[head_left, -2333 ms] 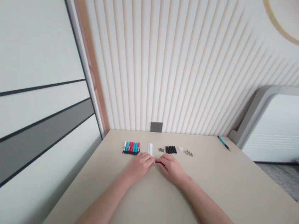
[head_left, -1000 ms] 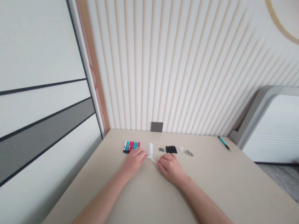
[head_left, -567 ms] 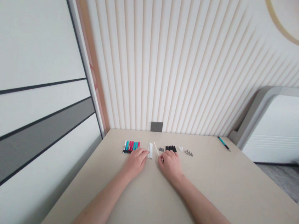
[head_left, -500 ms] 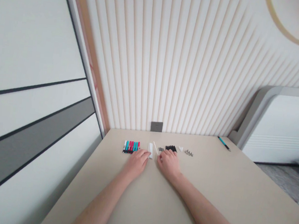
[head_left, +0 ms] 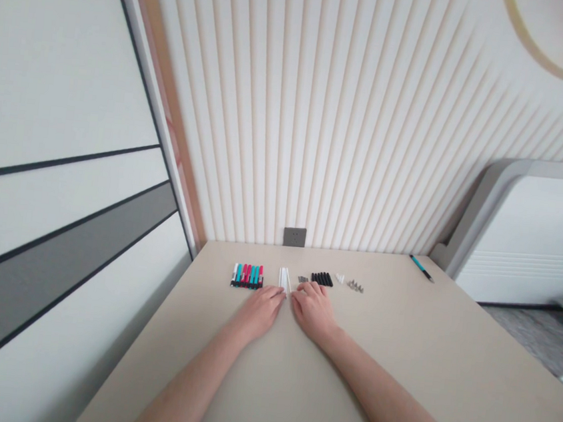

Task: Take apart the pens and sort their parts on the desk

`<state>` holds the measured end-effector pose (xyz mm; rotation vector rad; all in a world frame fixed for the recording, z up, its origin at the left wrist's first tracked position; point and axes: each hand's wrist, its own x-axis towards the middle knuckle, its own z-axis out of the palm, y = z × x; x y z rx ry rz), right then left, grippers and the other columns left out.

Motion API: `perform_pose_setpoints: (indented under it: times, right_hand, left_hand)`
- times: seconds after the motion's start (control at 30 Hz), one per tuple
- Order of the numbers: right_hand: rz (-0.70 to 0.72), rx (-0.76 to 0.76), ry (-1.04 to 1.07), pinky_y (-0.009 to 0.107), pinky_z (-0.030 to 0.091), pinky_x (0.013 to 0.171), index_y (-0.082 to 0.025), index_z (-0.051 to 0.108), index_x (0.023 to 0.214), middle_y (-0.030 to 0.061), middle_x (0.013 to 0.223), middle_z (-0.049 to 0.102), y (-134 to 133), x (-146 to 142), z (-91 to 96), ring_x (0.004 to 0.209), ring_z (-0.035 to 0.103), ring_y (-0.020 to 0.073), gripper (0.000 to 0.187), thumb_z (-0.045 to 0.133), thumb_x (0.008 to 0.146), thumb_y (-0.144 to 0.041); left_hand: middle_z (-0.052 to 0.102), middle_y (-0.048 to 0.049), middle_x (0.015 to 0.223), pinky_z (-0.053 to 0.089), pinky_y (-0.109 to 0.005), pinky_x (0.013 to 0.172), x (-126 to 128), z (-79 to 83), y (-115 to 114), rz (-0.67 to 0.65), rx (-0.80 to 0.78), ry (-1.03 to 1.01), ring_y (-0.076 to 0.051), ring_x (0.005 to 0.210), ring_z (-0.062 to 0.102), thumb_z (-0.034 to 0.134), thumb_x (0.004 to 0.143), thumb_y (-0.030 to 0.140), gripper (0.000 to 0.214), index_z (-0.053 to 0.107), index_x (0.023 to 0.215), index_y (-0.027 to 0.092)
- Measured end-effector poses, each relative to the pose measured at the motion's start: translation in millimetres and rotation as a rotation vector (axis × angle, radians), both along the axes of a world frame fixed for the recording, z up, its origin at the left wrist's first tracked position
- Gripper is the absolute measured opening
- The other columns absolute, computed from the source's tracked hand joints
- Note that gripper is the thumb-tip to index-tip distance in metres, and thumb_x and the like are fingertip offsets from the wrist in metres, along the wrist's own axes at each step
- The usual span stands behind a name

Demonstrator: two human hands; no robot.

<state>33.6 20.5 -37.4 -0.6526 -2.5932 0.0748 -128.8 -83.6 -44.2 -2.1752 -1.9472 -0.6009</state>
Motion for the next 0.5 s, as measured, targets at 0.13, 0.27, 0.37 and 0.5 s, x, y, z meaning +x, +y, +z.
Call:
perform_pose_setpoints:
  times: [0.13, 0.27, 0.37, 0.5]
  right_hand:
    - [0.036, -0.025, 0.015, 0.036, 0.034, 0.093, -0.024, 0.071, 0.097, 0.0062, 0.109, 0.065, 0.2, 0.2, 2.0, 0.104, 0.052, 0.0209, 0.024, 0.047, 0.096, -0.025]
    - [0.045, -0.039, 0.002, 0.035, 0.033, 0.093, -0.025, 0.070, 0.100, 0.0059, 0.110, 0.065, 0.0, 0.5, 3.8, 0.104, 0.052, 0.0204, 0.024, 0.047, 0.096, -0.023]
    - [0.037, -0.035, -0.014, 0.036, 0.033, 0.093, -0.024, 0.068, 0.103, 0.0067, 0.110, 0.066, -0.4, -0.9, 3.3, 0.106, 0.053, 0.0207, 0.024, 0.045, 0.097, -0.023]
    - [0.068, -0.033, -0.026, 0.037, 0.031, 0.097, -0.024, 0.066, 0.110, 0.0061, 0.114, 0.067, -0.4, -2.6, 2.4, 0.111, 0.053, 0.0211, 0.026, 0.044, 0.097, -0.022]
  left_hand:
    - [0.064, -0.0103, 0.122, 0.048, -0.040, 0.100, 0.9, 1.7, -0.5, 0.003, -0.025, 0.018, -0.022, 0.114, 0.059, 0.043, 0.096, 0.014, 0.030, 0.062, 0.119, 0.017]
    - [0.064, -0.0096, 0.122, 0.048, -0.040, 0.099, 0.9, 1.4, -0.4, 0.005, -0.025, 0.025, -0.022, 0.114, 0.059, 0.043, 0.095, 0.013, 0.030, 0.062, 0.119, 0.017]
    - [0.064, -0.0097, 0.121, 0.048, -0.040, 0.099, 0.5, 0.7, 0.2, -0.003, -0.023, 0.021, -0.022, 0.113, 0.059, 0.043, 0.095, 0.013, 0.031, 0.062, 0.119, 0.017]
    - [0.064, -0.0104, 0.121, 0.048, -0.040, 0.100, 0.5, 0.5, 0.6, -0.002, -0.034, 0.017, -0.021, 0.113, 0.059, 0.042, 0.095, 0.012, 0.031, 0.061, 0.120, 0.016]
